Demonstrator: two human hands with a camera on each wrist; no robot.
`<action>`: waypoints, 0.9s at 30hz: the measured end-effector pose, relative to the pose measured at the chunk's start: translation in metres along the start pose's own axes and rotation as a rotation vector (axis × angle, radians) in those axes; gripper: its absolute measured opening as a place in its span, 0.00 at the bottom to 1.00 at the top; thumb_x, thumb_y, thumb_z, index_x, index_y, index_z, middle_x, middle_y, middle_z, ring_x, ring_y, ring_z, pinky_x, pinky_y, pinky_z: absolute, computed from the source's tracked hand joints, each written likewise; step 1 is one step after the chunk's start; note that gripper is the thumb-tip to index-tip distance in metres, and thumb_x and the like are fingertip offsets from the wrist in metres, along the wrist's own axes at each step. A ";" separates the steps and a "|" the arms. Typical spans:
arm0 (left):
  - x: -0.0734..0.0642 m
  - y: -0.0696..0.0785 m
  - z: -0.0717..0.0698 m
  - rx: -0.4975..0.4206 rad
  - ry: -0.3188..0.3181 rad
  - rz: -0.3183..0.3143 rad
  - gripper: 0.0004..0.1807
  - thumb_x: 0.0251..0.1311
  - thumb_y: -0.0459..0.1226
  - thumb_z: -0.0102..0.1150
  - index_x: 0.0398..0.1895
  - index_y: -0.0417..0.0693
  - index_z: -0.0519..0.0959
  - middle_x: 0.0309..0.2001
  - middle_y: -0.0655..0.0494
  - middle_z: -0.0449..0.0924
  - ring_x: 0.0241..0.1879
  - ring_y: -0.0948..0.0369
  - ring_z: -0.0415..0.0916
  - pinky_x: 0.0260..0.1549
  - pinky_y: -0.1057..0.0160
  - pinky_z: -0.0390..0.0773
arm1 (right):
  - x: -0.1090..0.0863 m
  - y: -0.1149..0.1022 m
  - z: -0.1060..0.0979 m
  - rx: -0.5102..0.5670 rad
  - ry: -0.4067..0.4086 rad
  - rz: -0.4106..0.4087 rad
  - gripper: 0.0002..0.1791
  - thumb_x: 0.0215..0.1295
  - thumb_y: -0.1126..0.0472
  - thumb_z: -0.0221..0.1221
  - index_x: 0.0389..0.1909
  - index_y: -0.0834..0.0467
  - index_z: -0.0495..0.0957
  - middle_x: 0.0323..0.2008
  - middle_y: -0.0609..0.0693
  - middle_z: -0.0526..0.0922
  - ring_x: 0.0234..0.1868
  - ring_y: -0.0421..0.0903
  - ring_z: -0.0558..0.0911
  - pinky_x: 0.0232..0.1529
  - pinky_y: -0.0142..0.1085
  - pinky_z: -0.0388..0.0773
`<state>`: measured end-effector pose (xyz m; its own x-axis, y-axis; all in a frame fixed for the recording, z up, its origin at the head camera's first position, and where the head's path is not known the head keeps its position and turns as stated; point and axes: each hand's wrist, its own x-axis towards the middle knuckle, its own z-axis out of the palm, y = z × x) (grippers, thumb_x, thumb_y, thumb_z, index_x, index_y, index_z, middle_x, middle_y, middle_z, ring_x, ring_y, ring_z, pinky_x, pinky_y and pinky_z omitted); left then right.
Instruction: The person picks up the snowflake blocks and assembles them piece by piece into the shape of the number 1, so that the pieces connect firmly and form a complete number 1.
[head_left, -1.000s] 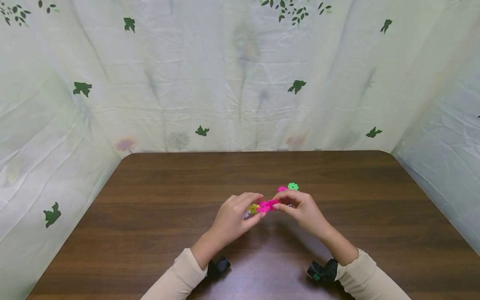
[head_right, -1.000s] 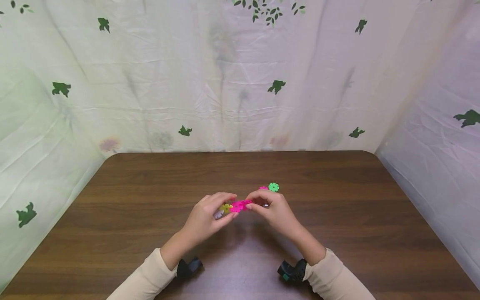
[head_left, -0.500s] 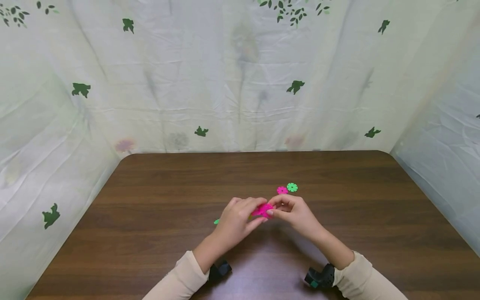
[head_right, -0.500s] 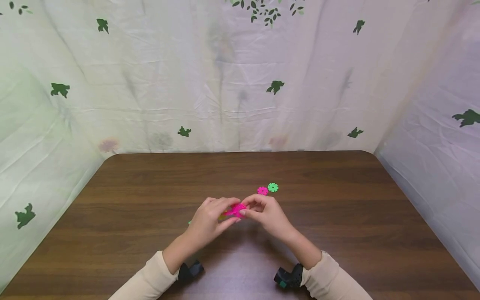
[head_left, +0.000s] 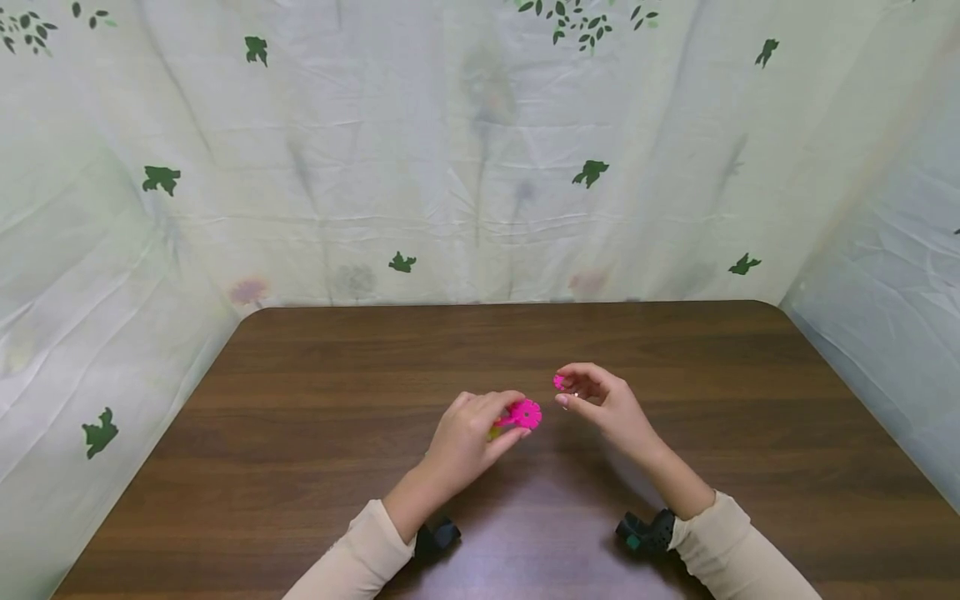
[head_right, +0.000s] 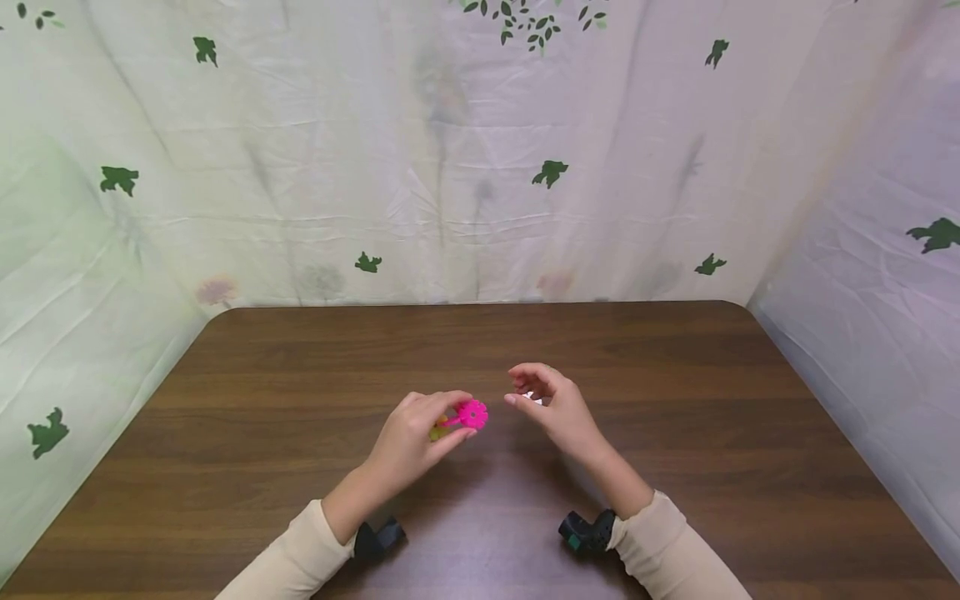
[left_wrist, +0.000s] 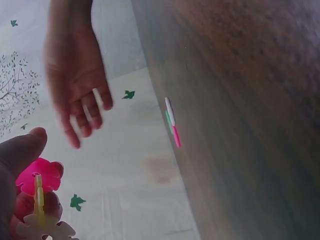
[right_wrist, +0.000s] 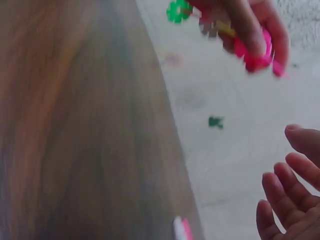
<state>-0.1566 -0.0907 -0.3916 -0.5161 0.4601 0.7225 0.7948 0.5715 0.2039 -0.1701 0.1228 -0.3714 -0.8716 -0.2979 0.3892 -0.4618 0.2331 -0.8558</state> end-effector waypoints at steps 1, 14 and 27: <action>0.000 0.000 0.000 0.003 0.005 0.000 0.22 0.42 0.39 0.70 0.42 0.42 0.76 0.32 0.57 0.80 0.29 0.64 0.76 0.33 0.66 0.68 | 0.001 0.003 -0.002 -0.016 0.007 0.015 0.15 0.53 0.74 0.60 0.43 0.69 0.73 0.34 0.60 0.77 0.34 0.50 0.77 0.33 0.37 0.74; -0.001 -0.001 -0.001 -0.025 -0.019 -0.017 0.20 0.45 0.38 0.68 0.42 0.43 0.76 0.32 0.60 0.78 0.29 0.64 0.75 0.33 0.67 0.67 | 0.001 0.084 -0.010 -0.220 0.028 0.125 0.21 0.49 0.65 0.66 0.45 0.65 0.74 0.36 0.57 0.75 0.34 0.49 0.76 0.34 0.36 0.73; 0.001 0.000 -0.001 -0.026 -0.014 -0.012 0.19 0.44 0.38 0.68 0.42 0.44 0.77 0.31 0.60 0.78 0.28 0.64 0.75 0.32 0.67 0.67 | 0.000 0.094 -0.009 -0.395 -0.031 0.142 0.13 0.49 0.66 0.65 0.37 0.64 0.77 0.35 0.54 0.73 0.35 0.47 0.74 0.36 0.38 0.72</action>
<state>-0.1569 -0.0912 -0.3906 -0.5299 0.4628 0.7106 0.7965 0.5594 0.2296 -0.2157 0.1534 -0.4488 -0.9288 -0.2633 0.2609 -0.3698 0.6095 -0.7013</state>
